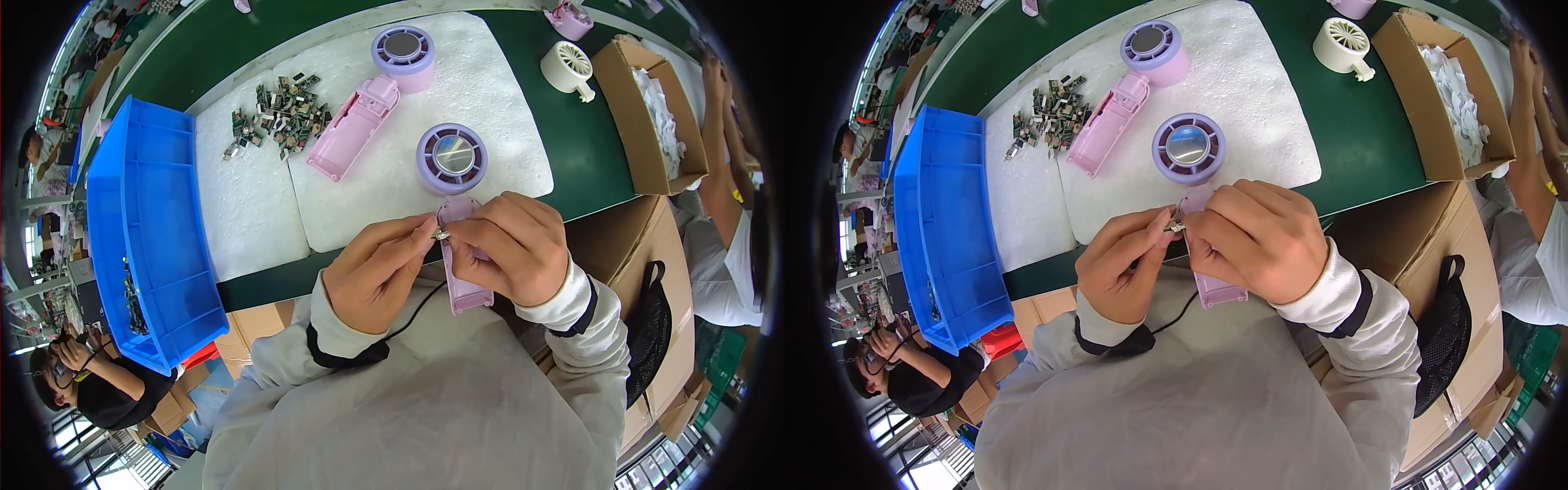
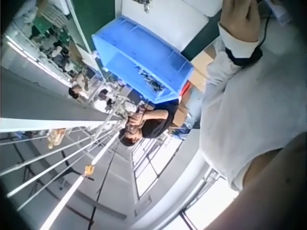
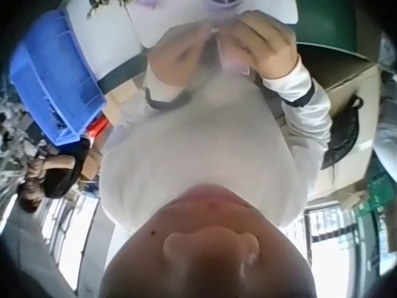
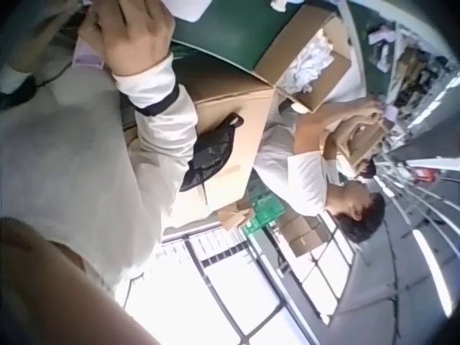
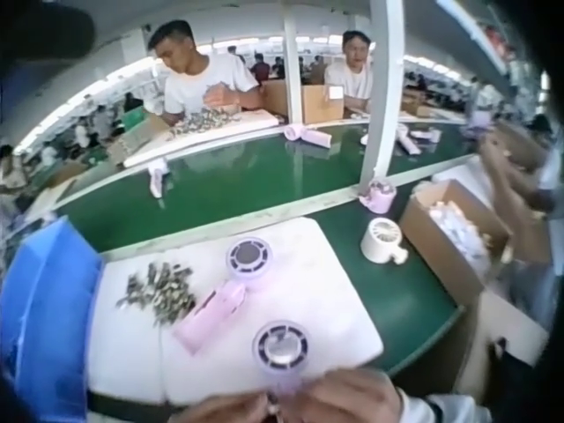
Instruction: The person picks up a circuit board from a blue bin and connects it to wires inside a pink fan housing. They then place the circuit board into the housing, fit a motor assembly onto the unit, and set the partially assembled fan on the table.
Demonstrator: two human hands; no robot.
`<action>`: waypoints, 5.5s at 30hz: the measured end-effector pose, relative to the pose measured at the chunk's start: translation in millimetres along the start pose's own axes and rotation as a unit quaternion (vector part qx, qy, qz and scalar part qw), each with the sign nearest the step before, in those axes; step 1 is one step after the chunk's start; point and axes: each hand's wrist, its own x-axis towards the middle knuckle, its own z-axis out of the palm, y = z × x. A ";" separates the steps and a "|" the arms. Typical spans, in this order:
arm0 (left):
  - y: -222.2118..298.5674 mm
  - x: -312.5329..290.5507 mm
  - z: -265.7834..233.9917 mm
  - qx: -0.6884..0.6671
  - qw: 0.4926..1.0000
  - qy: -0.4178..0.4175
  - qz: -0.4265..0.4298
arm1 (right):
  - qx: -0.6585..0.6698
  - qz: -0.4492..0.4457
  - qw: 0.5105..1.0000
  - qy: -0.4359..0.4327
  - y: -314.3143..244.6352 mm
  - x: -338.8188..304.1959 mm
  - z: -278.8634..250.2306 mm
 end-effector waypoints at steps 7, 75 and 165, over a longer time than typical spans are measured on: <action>2.5 -1.3 1.2 0.007 1.000 0.000 -0.001 | -0.029 -0.020 0.999 -0.009 -0.3 -0.6 -3.4; -234.2 387.3 -69.7 0.080 0.979 0.120 -0.147 | 0.163 0.150 0.975 0.010 -4.4 -0.4 -5.0; 18.0 78.3 -20.4 0.272 0.917 -0.283 0.071 | -0.001 0.134 0.989 -0.056 3.6 4.4 -12.8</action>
